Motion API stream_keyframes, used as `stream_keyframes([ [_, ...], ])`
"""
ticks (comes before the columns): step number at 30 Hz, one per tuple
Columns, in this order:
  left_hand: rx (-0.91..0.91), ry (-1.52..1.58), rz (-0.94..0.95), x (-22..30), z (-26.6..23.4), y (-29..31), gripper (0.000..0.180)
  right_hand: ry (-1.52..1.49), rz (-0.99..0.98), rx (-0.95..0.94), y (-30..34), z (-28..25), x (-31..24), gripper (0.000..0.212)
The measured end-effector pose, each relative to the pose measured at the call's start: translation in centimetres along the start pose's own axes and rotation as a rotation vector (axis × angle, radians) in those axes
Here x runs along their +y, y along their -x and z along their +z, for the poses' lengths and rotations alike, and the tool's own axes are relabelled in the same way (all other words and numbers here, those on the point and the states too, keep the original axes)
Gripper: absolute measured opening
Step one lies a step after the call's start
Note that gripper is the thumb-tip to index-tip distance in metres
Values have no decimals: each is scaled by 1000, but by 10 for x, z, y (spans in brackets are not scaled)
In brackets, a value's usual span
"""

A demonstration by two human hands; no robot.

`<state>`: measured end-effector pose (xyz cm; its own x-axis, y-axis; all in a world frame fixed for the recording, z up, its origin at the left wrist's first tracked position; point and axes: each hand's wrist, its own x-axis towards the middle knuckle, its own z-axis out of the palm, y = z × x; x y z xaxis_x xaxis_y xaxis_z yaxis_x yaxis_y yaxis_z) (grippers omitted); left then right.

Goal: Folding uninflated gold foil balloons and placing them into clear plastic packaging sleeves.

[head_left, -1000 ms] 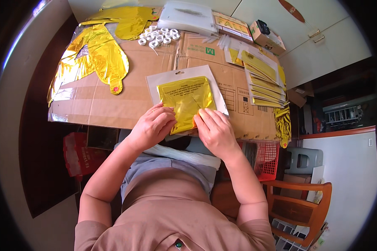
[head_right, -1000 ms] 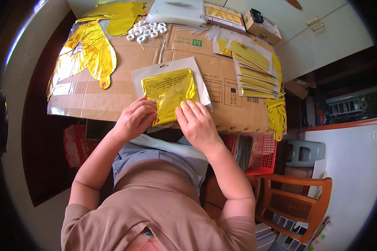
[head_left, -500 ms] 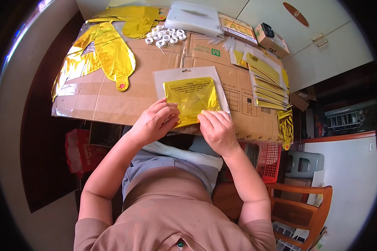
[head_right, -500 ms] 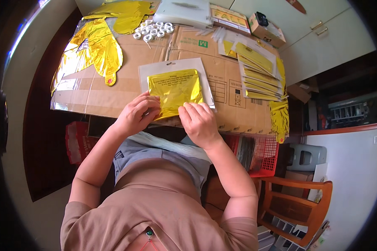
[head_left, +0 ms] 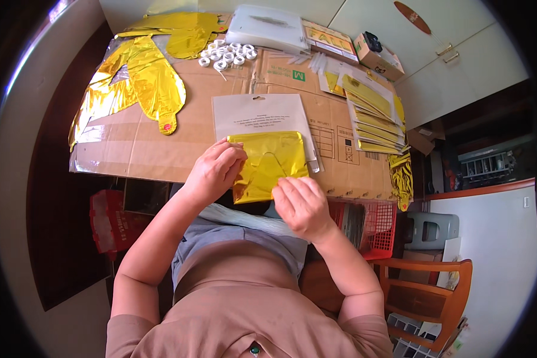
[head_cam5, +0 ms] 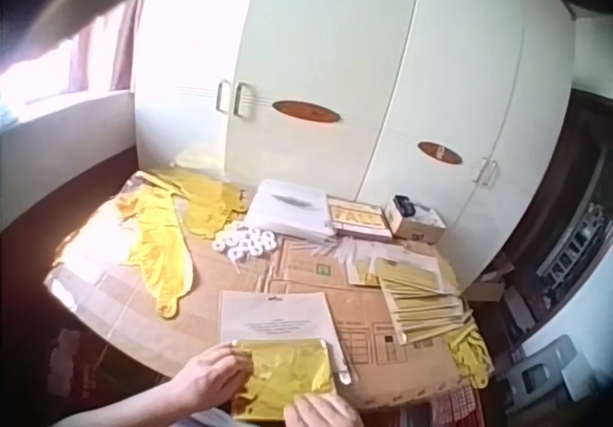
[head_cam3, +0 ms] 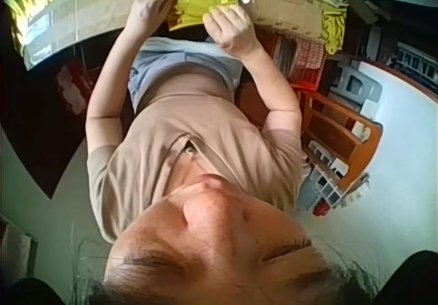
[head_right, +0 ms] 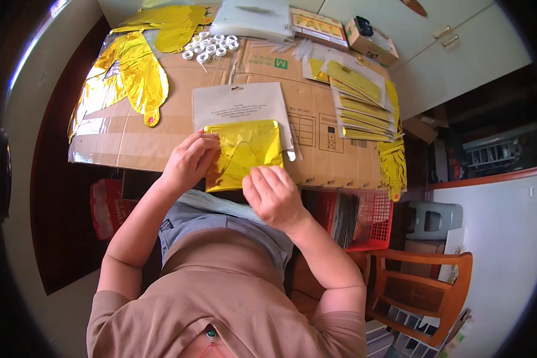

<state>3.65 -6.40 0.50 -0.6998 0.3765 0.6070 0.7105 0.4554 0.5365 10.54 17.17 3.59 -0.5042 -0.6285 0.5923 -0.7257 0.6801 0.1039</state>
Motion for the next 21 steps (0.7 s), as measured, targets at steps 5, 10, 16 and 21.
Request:
stream_keyframes([
  [5, 118, -9, 3, 20, -10, 4, 12, 2, 42, -21, 14, -6, -12, 15],
  [10, 145, 916, -856, 55, -17, 83, 10, -28, 97, 8, 23, -12, -12, 16],
  [16, -101, 1641, -1321, 86, -7, 56, 49, -52, 69, -5, 30, -26, -21, 16],
  [21, -188, 1424, -1452, 72, 5, 41, 45, -70, 54, -28, 36, -31, -28, 17],
])
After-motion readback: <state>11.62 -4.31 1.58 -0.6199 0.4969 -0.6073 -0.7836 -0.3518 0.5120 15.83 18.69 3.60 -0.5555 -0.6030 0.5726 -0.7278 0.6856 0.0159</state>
